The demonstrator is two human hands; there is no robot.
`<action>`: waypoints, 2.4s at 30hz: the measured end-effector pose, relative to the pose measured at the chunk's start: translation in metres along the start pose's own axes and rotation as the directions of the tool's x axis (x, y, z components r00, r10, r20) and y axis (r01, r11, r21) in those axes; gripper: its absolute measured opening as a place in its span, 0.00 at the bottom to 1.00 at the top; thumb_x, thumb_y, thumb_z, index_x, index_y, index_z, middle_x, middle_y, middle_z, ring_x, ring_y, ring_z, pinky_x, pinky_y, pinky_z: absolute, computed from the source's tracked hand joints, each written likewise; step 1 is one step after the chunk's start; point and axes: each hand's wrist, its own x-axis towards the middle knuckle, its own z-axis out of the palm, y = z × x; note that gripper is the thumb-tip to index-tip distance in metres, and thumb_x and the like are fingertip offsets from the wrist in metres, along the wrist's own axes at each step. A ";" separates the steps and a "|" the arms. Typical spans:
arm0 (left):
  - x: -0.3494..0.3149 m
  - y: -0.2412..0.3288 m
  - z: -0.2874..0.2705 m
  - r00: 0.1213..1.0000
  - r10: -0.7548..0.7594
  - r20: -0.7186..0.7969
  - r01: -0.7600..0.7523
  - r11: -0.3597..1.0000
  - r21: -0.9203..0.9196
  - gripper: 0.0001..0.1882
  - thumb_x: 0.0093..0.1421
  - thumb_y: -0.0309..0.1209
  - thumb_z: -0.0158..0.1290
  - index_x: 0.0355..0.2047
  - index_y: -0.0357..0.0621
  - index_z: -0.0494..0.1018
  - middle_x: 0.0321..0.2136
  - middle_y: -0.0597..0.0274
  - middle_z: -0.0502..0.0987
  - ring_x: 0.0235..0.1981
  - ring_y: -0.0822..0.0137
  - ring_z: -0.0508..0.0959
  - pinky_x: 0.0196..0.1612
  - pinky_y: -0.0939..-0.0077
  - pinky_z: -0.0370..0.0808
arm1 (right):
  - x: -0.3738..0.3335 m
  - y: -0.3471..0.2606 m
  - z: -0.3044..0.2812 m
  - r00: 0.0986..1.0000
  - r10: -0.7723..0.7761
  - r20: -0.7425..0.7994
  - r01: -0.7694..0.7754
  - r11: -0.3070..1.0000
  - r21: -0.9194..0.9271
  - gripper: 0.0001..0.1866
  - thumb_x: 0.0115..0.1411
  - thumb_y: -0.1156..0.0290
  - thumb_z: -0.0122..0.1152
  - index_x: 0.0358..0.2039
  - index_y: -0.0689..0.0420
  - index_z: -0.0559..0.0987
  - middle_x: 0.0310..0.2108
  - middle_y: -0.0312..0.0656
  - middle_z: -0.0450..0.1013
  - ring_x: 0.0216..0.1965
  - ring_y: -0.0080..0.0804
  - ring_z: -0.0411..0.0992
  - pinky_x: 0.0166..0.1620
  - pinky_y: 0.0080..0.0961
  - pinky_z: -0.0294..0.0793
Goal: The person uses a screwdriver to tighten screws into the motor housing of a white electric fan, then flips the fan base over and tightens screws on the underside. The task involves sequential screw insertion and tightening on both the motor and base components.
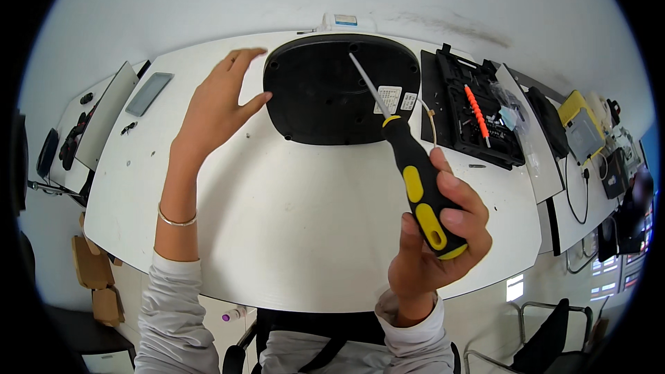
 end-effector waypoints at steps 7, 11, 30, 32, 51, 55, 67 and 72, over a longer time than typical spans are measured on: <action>0.039 0.036 0.022 0.938 0.212 -0.276 -0.263 0.950 -0.165 0.20 0.51 0.32 0.56 0.45 0.47 0.70 0.47 0.59 0.70 0.47 0.58 0.70 0.52 0.66 0.66 | -0.001 0.005 0.000 0.997 -0.059 0.040 0.063 0.992 -0.113 0.18 0.58 0.65 0.56 0.46 0.50 0.61 0.50 0.44 0.63 0.53 0.53 0.64 0.54 0.46 0.68; 0.051 0.050 0.055 0.923 0.231 -0.308 -0.282 0.950 -0.135 0.17 0.50 0.31 0.56 0.43 0.51 0.72 0.43 0.68 0.74 0.45 0.63 0.72 0.53 0.63 0.64 | -0.002 0.004 0.001 0.999 -0.033 -0.005 0.032 0.998 -0.048 0.18 0.55 0.75 0.57 0.42 0.51 0.61 0.48 0.45 0.63 0.51 0.52 0.65 0.54 0.44 0.69; 0.061 0.044 0.077 0.856 0.179 -0.485 -0.303 0.934 -0.189 0.11 0.48 0.31 0.58 0.35 0.50 0.78 0.36 0.70 0.79 0.38 0.67 0.76 0.39 0.76 0.67 | -0.003 0.003 0.002 1.000 -0.021 -0.015 0.020 0.996 -0.091 0.20 0.54 0.66 0.61 0.45 0.47 0.63 0.50 0.43 0.63 0.53 0.52 0.64 0.54 0.49 0.68; 0.061 0.044 0.077 0.844 0.195 -0.499 -0.304 0.941 -0.147 0.12 0.48 0.30 0.58 0.35 0.50 0.78 0.36 0.70 0.79 0.38 0.67 0.76 0.38 0.76 0.67 | -0.002 0.004 0.005 0.999 -0.042 0.017 0.043 0.993 -0.108 0.20 0.55 0.66 0.60 0.44 0.48 0.62 0.49 0.43 0.63 0.53 0.50 0.64 0.55 0.50 0.67; 0.058 0.044 0.074 0.892 0.129 -0.432 -0.245 0.944 -0.223 0.13 0.48 0.30 0.58 0.36 0.49 0.76 0.31 0.66 0.78 0.33 0.64 0.75 0.41 0.73 0.65 | 0.004 -0.014 0.025 0.982 -0.044 0.185 0.096 0.955 -0.281 0.21 0.38 0.71 0.73 0.36 0.50 0.78 0.43 0.44 0.64 0.44 0.43 0.69 0.44 0.32 0.76; 0.058 0.045 0.073 0.899 0.126 -0.420 -0.245 0.939 -0.242 0.14 0.48 0.29 0.58 0.38 0.50 0.76 0.34 0.65 0.79 0.34 0.63 0.76 0.41 0.74 0.67 | 0.004 -0.017 0.024 0.991 0.003 0.132 0.031 0.967 -0.253 0.21 0.40 0.74 0.71 0.38 0.52 0.78 0.44 0.46 0.68 0.47 0.45 0.70 0.44 0.32 0.77; 0.060 0.049 0.077 0.871 0.167 -0.461 -0.276 0.945 -0.178 0.13 0.47 0.29 0.59 0.35 0.49 0.76 0.35 0.68 0.79 0.38 0.65 0.76 0.43 0.72 0.67 | 0.014 -0.042 0.030 0.940 0.152 0.307 -0.013 0.911 -0.413 0.20 0.44 0.67 0.70 0.38 0.46 0.71 0.46 0.47 0.61 0.47 0.46 0.64 0.47 0.34 0.66; 0.060 0.047 0.075 0.890 0.136 -0.435 -0.241 0.951 -0.194 0.14 0.46 0.29 0.59 0.36 0.49 0.76 0.36 0.69 0.78 0.38 0.65 0.76 0.43 0.73 0.67 | 0.012 -0.033 0.027 0.971 0.032 0.237 0.068 0.913 -0.403 0.14 0.41 0.72 0.69 0.31 0.51 0.79 0.42 0.44 0.67 0.43 0.41 0.70 0.41 0.29 0.72</action>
